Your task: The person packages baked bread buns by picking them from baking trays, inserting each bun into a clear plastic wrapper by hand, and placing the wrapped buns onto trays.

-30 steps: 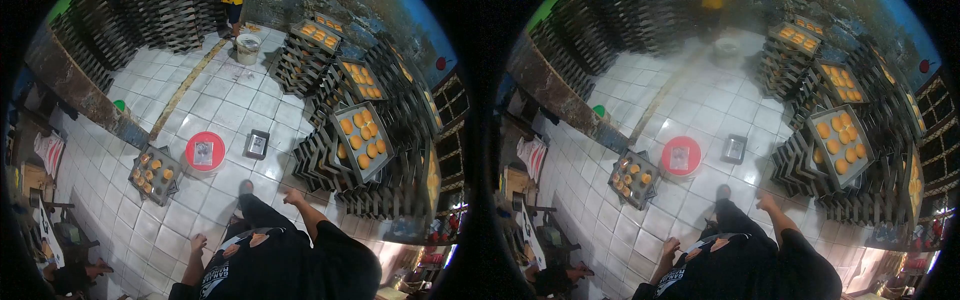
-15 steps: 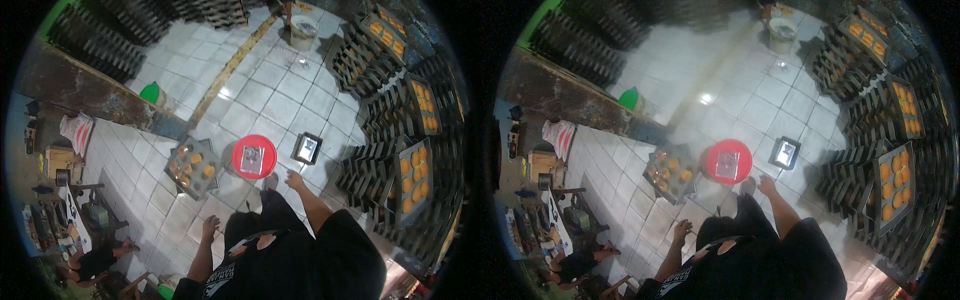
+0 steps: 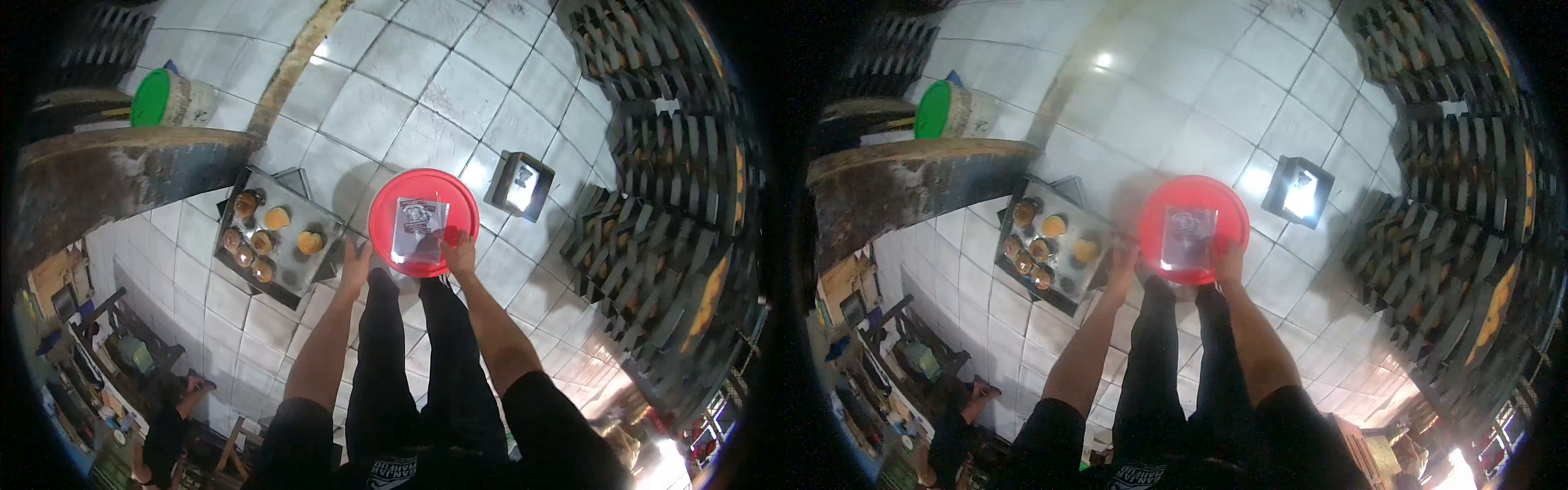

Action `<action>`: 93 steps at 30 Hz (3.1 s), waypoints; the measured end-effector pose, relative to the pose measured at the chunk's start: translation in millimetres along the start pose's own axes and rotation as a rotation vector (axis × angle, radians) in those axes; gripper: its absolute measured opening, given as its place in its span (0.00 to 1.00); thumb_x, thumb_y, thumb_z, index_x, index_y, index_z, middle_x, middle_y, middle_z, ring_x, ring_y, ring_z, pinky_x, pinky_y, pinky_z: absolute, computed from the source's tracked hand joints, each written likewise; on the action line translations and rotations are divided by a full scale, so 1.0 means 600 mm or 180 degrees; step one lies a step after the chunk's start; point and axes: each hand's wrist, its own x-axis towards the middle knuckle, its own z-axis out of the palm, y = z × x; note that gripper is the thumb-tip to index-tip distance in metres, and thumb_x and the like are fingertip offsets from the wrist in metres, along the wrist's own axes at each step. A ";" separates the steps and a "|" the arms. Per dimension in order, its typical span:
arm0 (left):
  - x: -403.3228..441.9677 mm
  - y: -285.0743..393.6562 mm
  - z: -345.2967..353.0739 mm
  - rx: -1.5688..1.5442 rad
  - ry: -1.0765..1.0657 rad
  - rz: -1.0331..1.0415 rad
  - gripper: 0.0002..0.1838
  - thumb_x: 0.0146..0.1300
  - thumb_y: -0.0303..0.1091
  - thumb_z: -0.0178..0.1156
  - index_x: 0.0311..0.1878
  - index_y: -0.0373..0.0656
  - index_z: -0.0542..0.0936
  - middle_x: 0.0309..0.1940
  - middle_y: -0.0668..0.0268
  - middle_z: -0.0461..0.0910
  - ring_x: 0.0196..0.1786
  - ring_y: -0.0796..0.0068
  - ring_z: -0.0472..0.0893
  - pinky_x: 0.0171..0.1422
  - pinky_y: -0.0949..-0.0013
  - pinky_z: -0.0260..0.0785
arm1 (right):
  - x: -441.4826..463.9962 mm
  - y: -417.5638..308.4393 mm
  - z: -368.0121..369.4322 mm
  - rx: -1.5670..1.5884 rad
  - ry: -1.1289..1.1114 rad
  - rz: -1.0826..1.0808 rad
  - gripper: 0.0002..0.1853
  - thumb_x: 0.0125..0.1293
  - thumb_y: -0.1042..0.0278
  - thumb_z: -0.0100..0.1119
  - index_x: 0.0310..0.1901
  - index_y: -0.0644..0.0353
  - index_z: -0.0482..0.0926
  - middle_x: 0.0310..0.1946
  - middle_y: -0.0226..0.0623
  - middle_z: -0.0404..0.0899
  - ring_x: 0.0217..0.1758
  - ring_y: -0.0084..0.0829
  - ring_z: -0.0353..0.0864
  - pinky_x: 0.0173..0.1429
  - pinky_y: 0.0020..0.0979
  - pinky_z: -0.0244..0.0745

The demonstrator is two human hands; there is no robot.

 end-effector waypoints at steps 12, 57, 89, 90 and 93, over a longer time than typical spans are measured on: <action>0.134 -0.005 0.174 0.1724 -0.0447 -0.0047 0.54 0.70 0.67 0.56 0.83 0.36 0.49 0.76 0.39 0.63 0.78 0.42 0.65 0.81 0.55 0.56 | 0.031 -0.040 0.008 0.0529 0.0576 0.0453 0.26 0.55 0.63 0.74 0.52 0.65 0.75 0.42 0.54 0.81 0.47 0.58 0.80 0.53 0.51 0.74; 0.266 0.636 -0.025 0.3385 -0.0824 0.1353 0.15 0.69 0.44 0.62 0.37 0.40 0.81 0.24 0.58 0.82 0.29 0.61 0.85 0.35 0.58 0.73 | 0.342 0.120 -0.273 -0.0975 -0.0705 0.1600 0.27 0.68 0.57 0.58 0.67 0.57 0.77 0.56 0.58 0.82 0.59 0.52 0.84 0.57 0.49 0.81; 0.162 0.276 0.280 0.0066 -0.0101 0.2763 0.09 0.73 0.31 0.61 0.35 0.38 0.79 0.29 0.72 0.77 0.28 0.84 0.72 0.30 0.76 0.62 | 0.336 0.463 -0.097 -0.0283 -0.0305 -0.0393 0.17 0.65 0.74 0.57 0.54 0.64 0.80 0.52 0.55 0.84 0.56 0.52 0.85 0.57 0.48 0.82; 0.170 0.282 0.297 0.0091 -0.0063 0.2705 0.09 0.73 0.31 0.60 0.35 0.38 0.79 0.29 0.72 0.76 0.29 0.84 0.72 0.31 0.76 0.62 | 0.328 0.443 -0.129 -0.0555 -0.0245 -0.0263 0.12 0.64 0.74 0.58 0.49 0.62 0.83 0.46 0.51 0.86 0.50 0.47 0.88 0.54 0.46 0.83; 0.182 0.307 0.336 0.0618 -0.0146 0.2782 0.10 0.72 0.34 0.63 0.39 0.36 0.78 0.33 0.69 0.79 0.34 0.82 0.75 0.38 0.74 0.67 | 0.404 0.487 -0.074 -0.0803 -0.0241 -0.0038 0.24 0.67 0.63 0.57 0.65 0.51 0.76 0.59 0.46 0.81 0.62 0.44 0.82 0.64 0.50 0.76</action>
